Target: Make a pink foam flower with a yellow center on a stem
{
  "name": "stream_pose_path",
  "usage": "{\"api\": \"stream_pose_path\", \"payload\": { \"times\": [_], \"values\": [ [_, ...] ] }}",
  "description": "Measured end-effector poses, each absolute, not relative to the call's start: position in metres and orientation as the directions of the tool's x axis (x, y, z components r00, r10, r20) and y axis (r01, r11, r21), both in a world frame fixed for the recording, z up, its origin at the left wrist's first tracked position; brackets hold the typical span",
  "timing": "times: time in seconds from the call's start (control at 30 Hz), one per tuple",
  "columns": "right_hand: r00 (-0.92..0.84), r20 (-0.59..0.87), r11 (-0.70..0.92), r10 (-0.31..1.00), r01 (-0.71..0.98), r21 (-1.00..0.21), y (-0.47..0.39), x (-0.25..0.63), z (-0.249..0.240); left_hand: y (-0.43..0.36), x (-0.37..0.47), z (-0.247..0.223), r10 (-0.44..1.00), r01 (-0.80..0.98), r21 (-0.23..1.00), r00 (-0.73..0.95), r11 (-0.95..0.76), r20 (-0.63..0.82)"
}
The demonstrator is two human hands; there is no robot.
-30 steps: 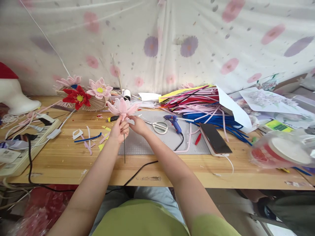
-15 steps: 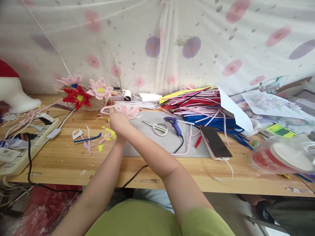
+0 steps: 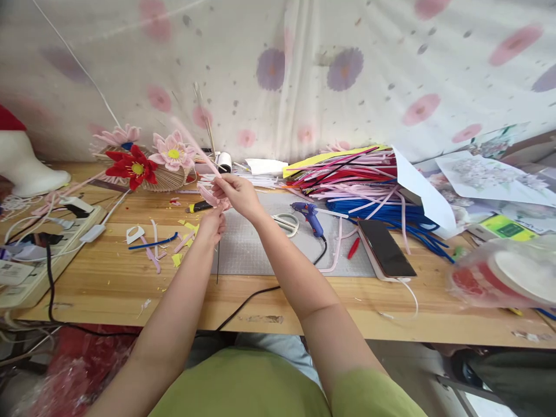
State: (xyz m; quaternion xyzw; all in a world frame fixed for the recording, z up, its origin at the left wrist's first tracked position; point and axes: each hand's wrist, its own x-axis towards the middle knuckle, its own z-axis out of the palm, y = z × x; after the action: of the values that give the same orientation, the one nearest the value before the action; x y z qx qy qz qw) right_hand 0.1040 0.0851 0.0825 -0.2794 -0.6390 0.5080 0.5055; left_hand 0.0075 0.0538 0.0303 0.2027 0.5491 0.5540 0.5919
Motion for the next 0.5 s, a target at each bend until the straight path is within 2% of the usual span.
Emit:
{"api": "stream_pose_path", "payload": {
  "times": [0.1,0.27,0.37,0.5],
  "values": [
    [-0.306,0.382,0.322,0.872,-0.229,-0.919,0.084,0.118,0.075,0.051,0.007,0.039,0.872,-0.535,0.76,-0.085,0.368,-0.482],
    [-0.212,0.395,0.321,0.894,-0.312,-0.894,0.078,0.135,0.061,0.047,-0.001,0.043,0.82,-0.718,0.493,0.191,0.491,-0.539],
    [-0.162,0.377,0.306,0.912,-0.344,-0.888,0.076,0.141,0.049,0.045,-0.004,0.042,0.808,-0.783,0.353,0.301,0.512,-0.506],
    [-0.089,0.297,0.21,0.951,-0.523,-0.826,0.073,0.145,0.034,0.042,-0.002,0.043,0.841,-0.855,0.222,0.355,0.469,-0.409]
  ]
}}
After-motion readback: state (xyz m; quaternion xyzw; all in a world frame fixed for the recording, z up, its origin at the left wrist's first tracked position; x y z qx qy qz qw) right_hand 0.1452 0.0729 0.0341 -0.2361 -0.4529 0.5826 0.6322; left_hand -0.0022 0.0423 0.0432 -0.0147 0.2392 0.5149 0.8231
